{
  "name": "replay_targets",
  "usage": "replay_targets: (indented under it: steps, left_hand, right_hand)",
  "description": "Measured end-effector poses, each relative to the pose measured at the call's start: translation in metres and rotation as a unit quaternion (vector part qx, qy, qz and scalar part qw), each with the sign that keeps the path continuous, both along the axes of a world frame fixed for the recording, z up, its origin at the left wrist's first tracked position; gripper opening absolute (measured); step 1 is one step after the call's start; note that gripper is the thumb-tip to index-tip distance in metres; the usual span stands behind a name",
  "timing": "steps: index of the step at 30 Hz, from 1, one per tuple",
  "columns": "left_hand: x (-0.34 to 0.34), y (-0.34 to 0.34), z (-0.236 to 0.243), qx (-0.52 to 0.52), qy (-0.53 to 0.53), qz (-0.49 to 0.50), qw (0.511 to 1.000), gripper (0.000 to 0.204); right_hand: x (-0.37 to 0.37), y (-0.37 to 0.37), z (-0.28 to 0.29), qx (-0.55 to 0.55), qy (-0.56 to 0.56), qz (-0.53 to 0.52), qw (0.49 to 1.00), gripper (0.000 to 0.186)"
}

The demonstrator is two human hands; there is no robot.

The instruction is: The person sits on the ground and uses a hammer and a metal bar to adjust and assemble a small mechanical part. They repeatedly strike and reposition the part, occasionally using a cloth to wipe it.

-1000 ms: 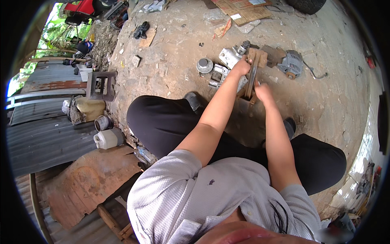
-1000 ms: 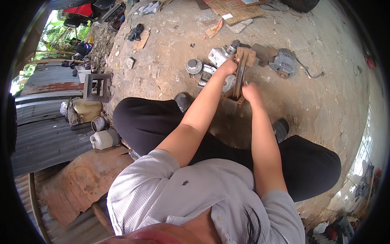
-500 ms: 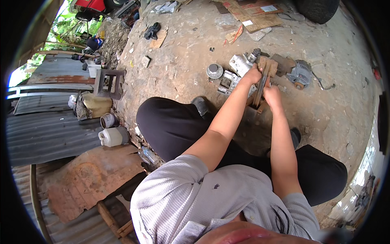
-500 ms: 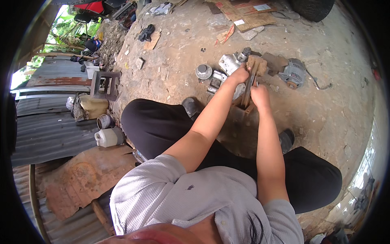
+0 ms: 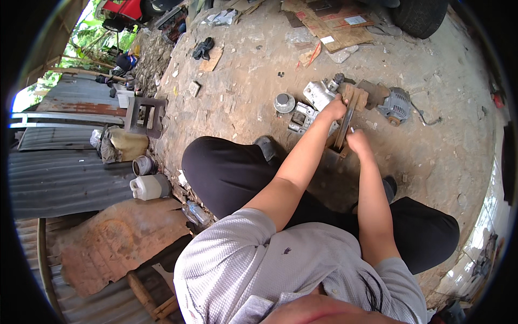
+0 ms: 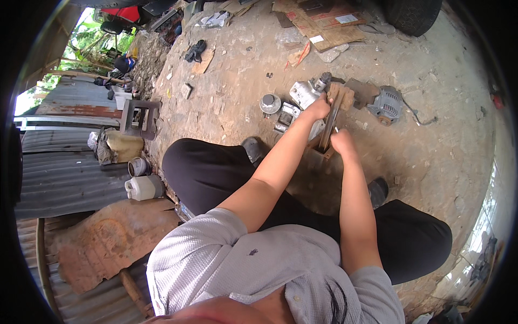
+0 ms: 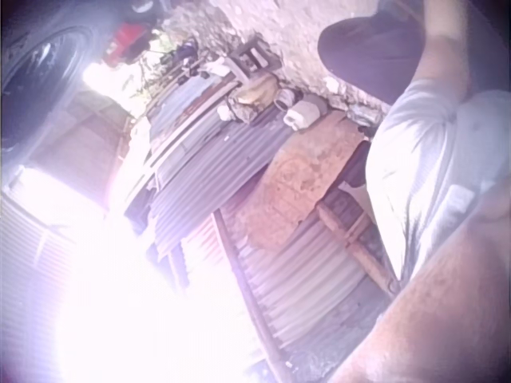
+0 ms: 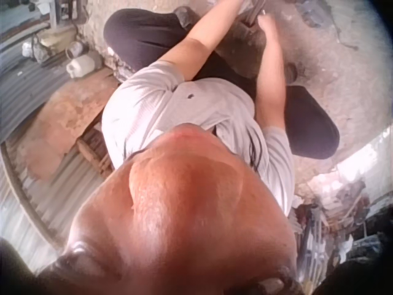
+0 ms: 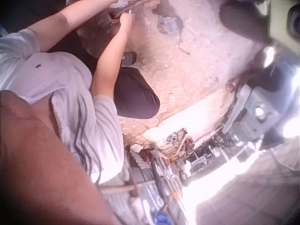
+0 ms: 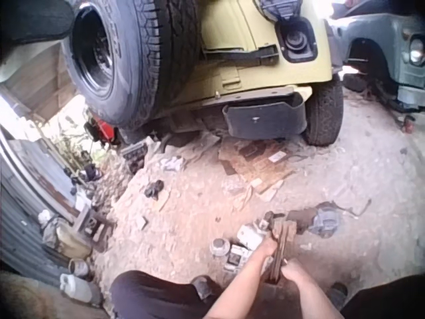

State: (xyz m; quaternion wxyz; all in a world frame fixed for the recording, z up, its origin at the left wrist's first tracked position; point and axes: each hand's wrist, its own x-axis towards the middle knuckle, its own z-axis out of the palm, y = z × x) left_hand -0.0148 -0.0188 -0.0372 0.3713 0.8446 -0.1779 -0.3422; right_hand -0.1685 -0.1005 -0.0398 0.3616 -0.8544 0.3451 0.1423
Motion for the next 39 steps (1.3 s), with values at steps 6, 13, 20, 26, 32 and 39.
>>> replay_targets:
  steps: [6, 13, 20, 26, 32, 39]
  left_hand:
    - [0.005, 0.016, -0.01, -0.001, 0.003, 0.016, 1.0, 0.068]
    - [0.003, 0.011, -0.001, 0.003, -0.008, 0.016, 1.0, 0.071]
    - [-0.001, -0.001, 0.0, 0.003, -0.023, 0.008, 1.0, 0.056]
    - [0.0, 0.002, -0.015, -0.004, -0.053, 0.036, 0.998, 0.056]
    - [0.004, 0.01, -0.012, -0.008, -0.013, 0.029, 0.999, 0.061]
    - [0.004, 0.005, -0.018, -0.024, -0.029, 0.036, 0.999, 0.058]
  right_hand:
    - [0.016, 0.015, 0.027, 0.094, -0.13, -0.058, 0.985, 0.044]
    - [0.01, 0.015, 0.016, 0.1, -0.128, -0.085, 0.983, 0.041]
    - [-0.005, 0.007, -0.016, 0.068, -0.031, -0.018, 0.997, 0.042]
    - [0.006, 0.005, 0.005, 0.058, -0.05, -0.025, 0.997, 0.04]
    - [0.007, 0.016, 0.027, 0.102, -0.126, -0.072, 0.984, 0.043]
    - [0.009, 0.009, 0.007, 0.059, -0.11, -0.067, 0.99, 0.043]
